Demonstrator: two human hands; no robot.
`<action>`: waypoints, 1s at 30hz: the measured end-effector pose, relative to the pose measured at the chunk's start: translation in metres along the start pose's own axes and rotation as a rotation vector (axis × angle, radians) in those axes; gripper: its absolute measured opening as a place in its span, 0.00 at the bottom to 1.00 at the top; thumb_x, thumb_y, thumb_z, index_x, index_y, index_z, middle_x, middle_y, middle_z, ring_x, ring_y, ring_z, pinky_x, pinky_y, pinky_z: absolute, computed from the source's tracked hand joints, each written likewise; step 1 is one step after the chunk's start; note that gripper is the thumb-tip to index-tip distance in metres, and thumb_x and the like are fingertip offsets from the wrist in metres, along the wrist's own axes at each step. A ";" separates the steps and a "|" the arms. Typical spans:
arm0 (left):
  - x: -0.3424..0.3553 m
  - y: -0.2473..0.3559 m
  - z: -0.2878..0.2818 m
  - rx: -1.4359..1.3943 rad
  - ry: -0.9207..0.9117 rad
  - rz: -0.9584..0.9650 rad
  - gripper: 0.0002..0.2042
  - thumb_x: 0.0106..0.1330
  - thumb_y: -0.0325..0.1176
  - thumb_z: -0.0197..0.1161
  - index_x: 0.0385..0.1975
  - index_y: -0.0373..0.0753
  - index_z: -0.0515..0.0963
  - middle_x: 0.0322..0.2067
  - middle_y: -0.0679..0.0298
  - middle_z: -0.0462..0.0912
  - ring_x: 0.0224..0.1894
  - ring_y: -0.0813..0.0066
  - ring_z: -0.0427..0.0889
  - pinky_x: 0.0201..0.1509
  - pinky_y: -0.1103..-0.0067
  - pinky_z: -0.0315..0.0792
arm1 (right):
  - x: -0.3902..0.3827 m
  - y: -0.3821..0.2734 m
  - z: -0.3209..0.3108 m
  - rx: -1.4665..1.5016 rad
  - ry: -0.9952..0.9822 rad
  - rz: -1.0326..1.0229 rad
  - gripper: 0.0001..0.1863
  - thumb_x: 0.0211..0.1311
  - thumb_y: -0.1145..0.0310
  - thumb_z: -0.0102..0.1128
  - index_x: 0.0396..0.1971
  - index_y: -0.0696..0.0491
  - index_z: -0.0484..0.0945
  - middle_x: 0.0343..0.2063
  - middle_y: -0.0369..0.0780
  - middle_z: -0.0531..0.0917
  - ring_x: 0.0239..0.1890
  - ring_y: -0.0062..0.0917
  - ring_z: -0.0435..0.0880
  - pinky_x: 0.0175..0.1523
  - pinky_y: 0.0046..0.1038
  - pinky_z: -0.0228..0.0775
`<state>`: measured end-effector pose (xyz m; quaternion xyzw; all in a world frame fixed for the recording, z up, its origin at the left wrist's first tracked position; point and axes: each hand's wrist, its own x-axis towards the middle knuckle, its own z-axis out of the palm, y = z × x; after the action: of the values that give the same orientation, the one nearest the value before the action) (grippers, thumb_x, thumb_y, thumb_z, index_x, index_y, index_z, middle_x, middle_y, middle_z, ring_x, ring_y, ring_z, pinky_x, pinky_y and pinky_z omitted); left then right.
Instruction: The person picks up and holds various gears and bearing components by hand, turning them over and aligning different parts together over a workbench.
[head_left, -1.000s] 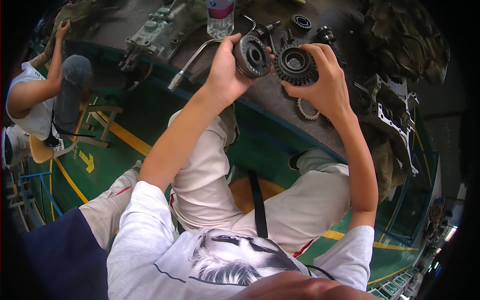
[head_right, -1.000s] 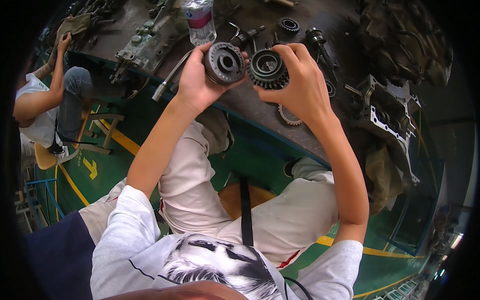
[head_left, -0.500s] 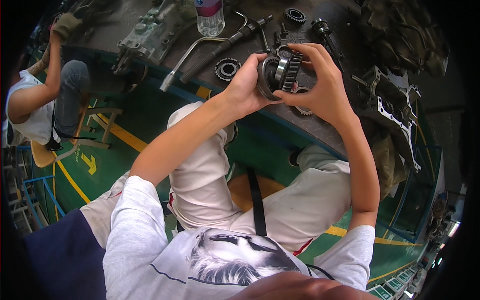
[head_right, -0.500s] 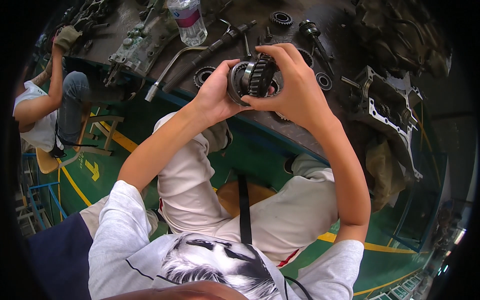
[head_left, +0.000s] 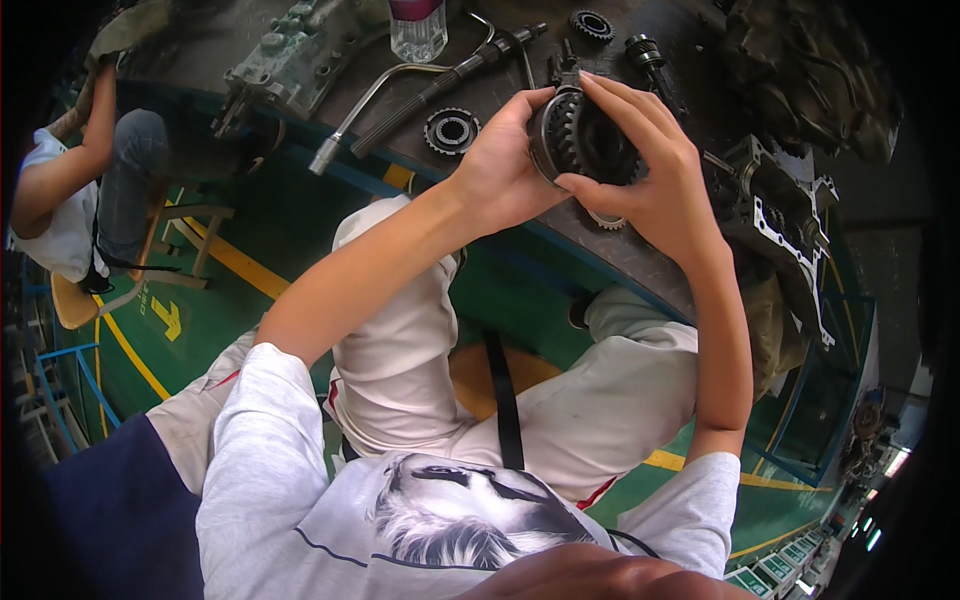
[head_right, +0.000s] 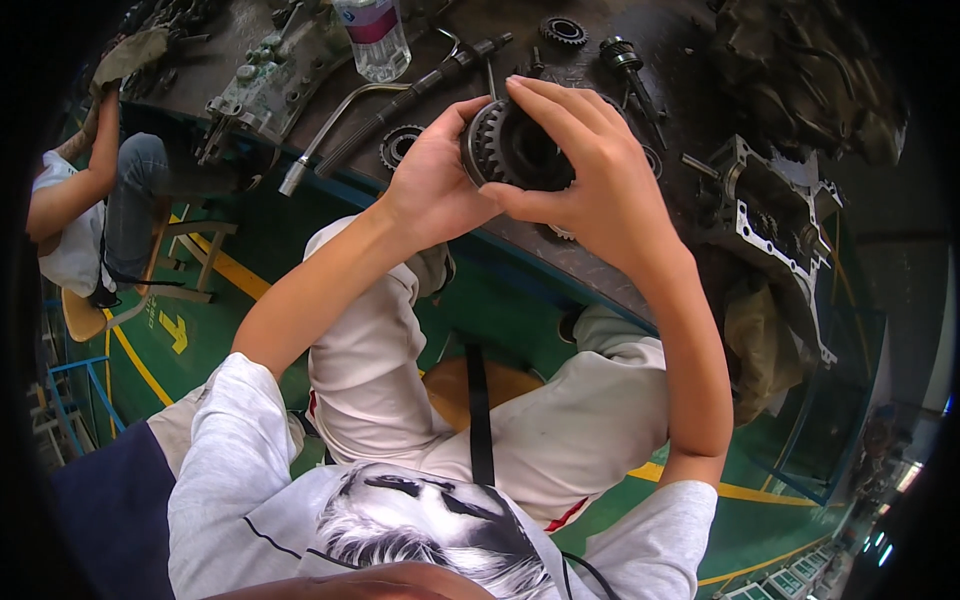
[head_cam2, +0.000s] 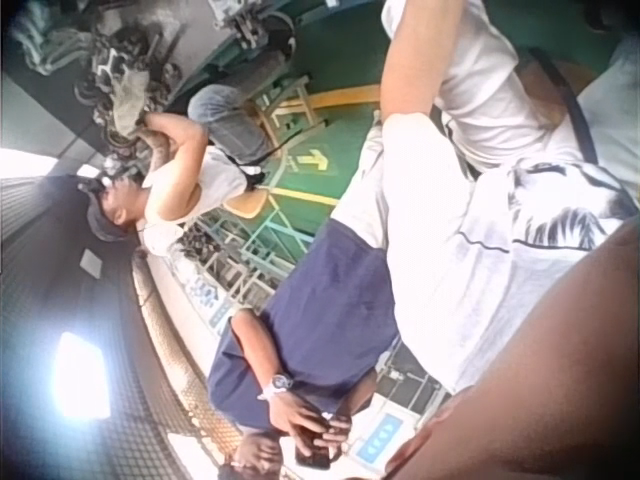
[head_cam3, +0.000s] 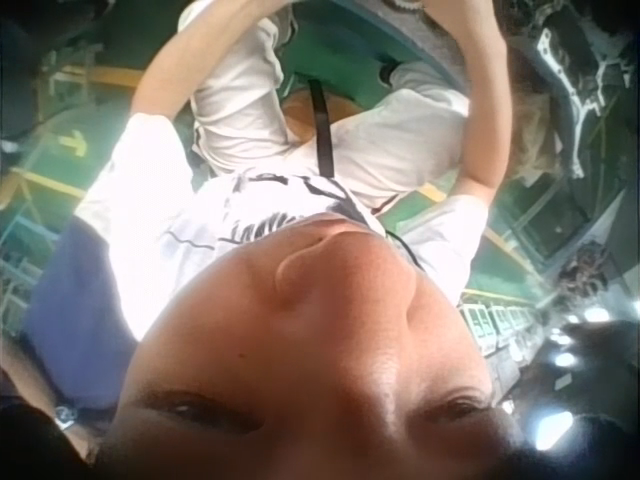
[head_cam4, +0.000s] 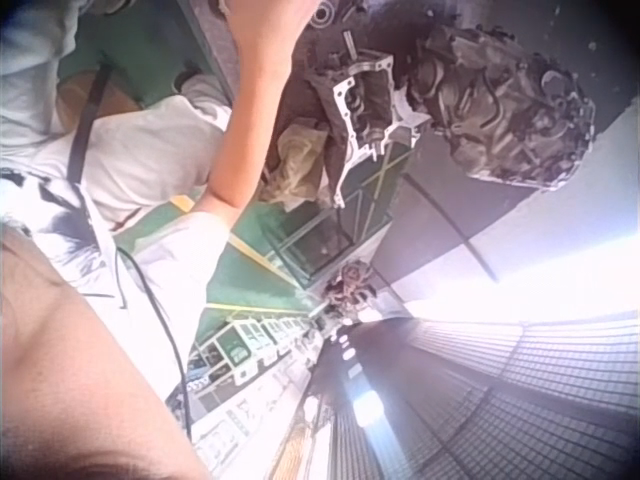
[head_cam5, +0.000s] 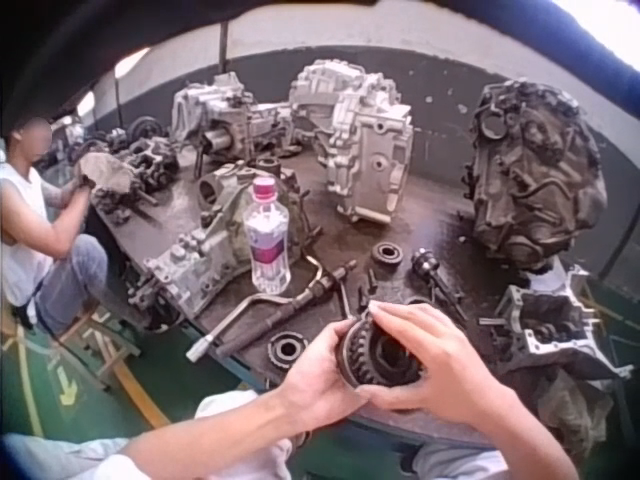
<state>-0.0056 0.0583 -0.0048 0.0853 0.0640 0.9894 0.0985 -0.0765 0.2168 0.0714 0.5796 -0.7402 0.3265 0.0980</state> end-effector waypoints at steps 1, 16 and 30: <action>0.000 0.000 0.003 0.000 -0.002 -0.002 0.20 0.78 0.42 0.37 0.53 0.37 0.73 0.48 0.60 0.83 0.52 0.67 0.82 0.61 0.65 0.75 | 0.001 -0.001 0.001 -0.002 0.001 0.000 0.40 0.39 0.65 0.79 0.58 0.57 0.76 0.54 0.46 0.80 0.55 0.42 0.78 0.62 0.37 0.70; 0.008 -0.014 0.009 -0.147 -0.051 -0.011 0.18 0.77 0.43 0.40 0.47 0.40 0.77 0.43 0.64 0.85 0.47 0.68 0.83 0.61 0.69 0.72 | -0.005 0.008 0.028 0.084 0.208 0.209 0.34 0.51 0.65 0.73 0.59 0.60 0.75 0.56 0.50 0.77 0.57 0.41 0.78 0.61 0.35 0.70; 0.010 -0.004 -0.002 -0.075 0.023 0.046 0.20 0.77 0.42 0.39 0.51 0.37 0.76 0.47 0.61 0.85 0.50 0.67 0.83 0.62 0.66 0.73 | -0.008 0.008 -0.005 0.216 -0.111 0.273 0.49 0.38 0.67 0.82 0.66 0.56 0.69 0.60 0.44 0.76 0.60 0.32 0.77 0.66 0.32 0.66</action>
<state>-0.0147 0.0638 -0.0062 0.0714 0.0262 0.9940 0.0780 -0.0832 0.2269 0.0683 0.4981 -0.7768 0.3820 -0.0511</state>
